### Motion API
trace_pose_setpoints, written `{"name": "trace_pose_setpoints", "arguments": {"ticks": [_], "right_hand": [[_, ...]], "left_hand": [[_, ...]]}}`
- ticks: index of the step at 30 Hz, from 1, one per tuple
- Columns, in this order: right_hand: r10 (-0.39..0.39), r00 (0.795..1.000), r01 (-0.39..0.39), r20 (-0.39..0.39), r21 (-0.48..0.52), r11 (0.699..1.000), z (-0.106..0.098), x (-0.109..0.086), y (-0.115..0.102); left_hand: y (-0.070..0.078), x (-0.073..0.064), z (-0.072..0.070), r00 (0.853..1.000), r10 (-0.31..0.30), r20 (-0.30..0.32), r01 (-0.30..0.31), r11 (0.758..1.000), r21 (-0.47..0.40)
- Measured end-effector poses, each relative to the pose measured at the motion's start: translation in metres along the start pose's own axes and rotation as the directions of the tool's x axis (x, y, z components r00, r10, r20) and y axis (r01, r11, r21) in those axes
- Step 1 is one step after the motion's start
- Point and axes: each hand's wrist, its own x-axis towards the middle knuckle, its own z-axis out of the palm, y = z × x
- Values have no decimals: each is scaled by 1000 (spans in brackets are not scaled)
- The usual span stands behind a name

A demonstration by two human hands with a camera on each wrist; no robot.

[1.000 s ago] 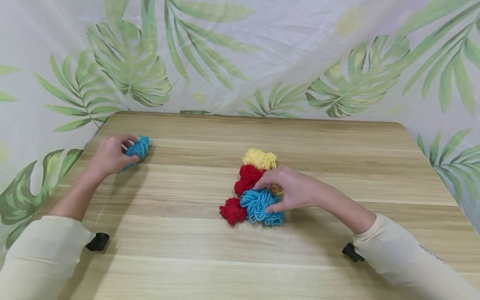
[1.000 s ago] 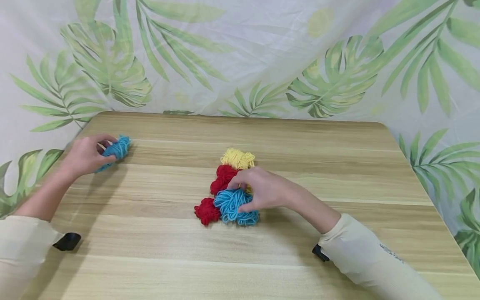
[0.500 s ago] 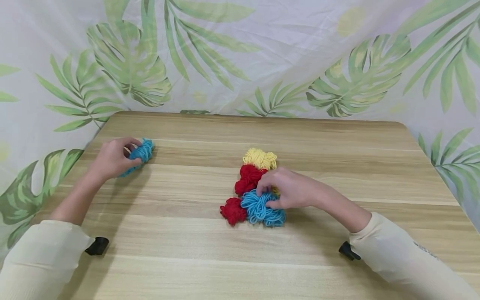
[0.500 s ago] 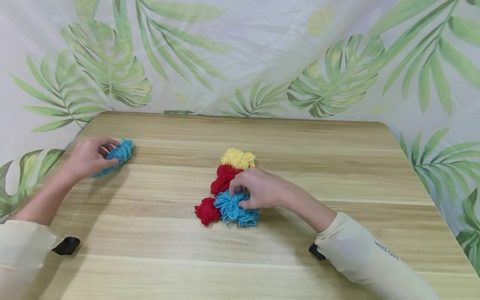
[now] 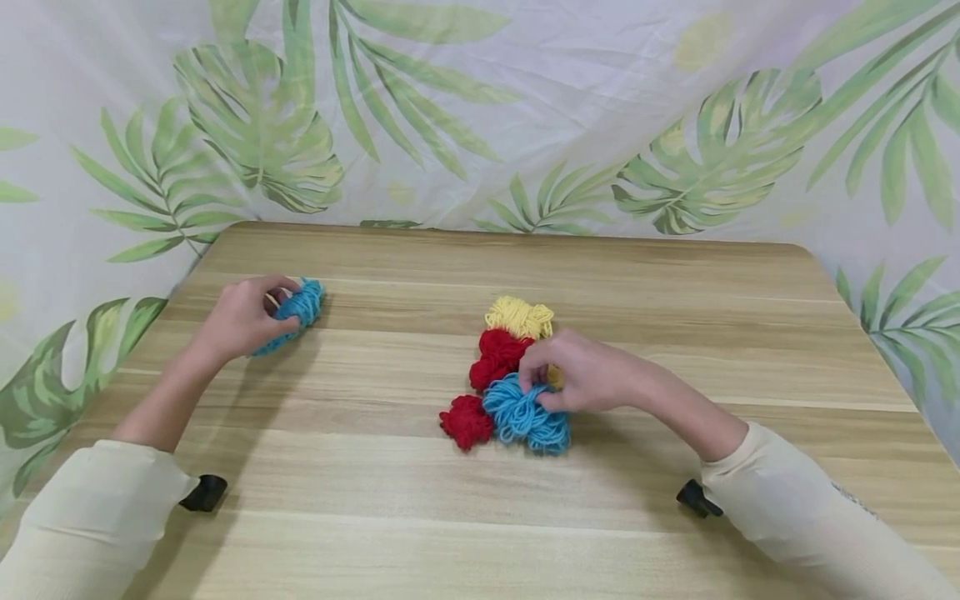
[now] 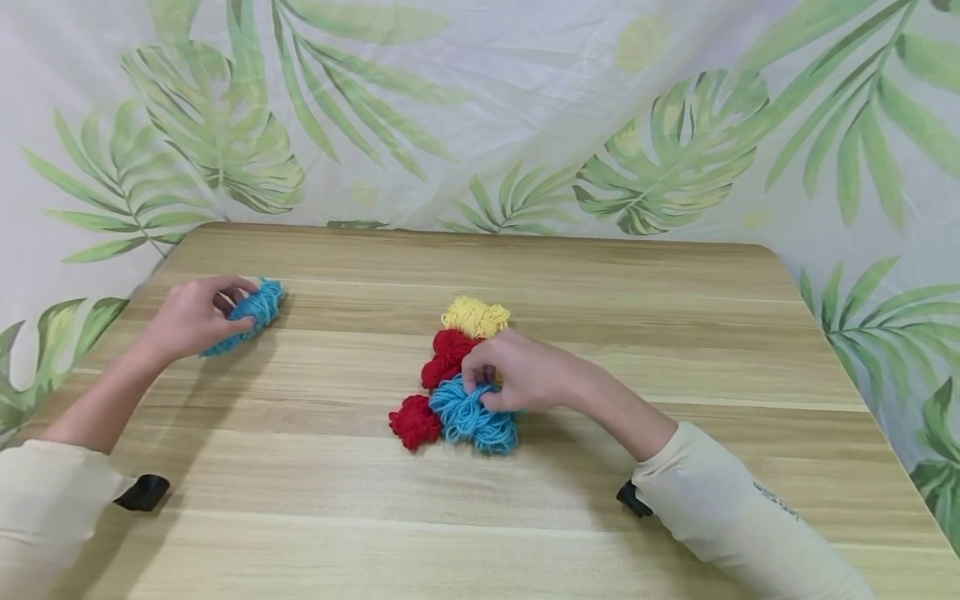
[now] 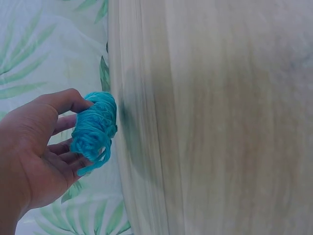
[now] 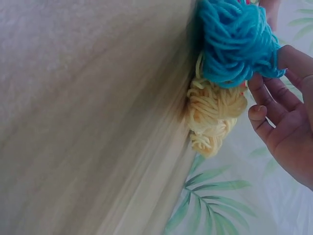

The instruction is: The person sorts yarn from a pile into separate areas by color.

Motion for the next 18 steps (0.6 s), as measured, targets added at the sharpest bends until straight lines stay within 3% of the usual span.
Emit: {"name": "trace_pose_setpoints", "arguments": {"ticks": [18], "right_hand": [[-26,997,32,-66,102,994,-14,-5,4]], "left_hand": [[4,3,3,999,24,43,-24,1000,4]]}}
